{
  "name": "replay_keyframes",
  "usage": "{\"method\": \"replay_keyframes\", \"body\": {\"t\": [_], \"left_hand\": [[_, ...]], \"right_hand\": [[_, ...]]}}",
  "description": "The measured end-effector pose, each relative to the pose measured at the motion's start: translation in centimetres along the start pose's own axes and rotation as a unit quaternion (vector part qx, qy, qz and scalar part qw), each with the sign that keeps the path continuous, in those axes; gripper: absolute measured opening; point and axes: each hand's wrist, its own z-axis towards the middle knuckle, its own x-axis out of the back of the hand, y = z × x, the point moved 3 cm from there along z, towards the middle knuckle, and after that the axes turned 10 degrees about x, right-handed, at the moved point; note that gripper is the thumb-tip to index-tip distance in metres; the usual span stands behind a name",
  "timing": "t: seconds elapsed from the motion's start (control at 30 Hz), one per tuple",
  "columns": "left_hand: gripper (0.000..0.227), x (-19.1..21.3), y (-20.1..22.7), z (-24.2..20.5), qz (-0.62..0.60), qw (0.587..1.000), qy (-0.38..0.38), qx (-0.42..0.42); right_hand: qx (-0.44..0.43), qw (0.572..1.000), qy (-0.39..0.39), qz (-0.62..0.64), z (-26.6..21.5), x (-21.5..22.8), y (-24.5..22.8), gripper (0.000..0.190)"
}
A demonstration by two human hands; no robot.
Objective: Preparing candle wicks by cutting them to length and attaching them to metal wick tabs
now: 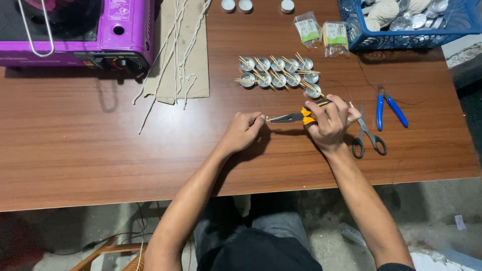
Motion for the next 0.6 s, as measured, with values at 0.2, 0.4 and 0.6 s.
{"method": "replay_keyframes", "body": {"t": [0.2,0.4,0.6], "left_hand": [[0.035,-0.2,-0.6,0.2,0.007,1.0,-0.004,0.001],[0.034,-0.2,-0.8,0.1,0.003,1.0,-0.002,-0.007],[0.031,0.2,0.0,-0.1,0.003,0.999,0.033,-0.028]], "right_hand": [[0.006,1.0,-0.004,-0.005,0.0,0.1,-0.2,0.002],[0.01,1.0,-0.004,-0.009,0.0,0.1,-0.1,0.004],[-0.041,0.998,-0.028,0.048,2.6,1.8,-0.2,0.014]]}}
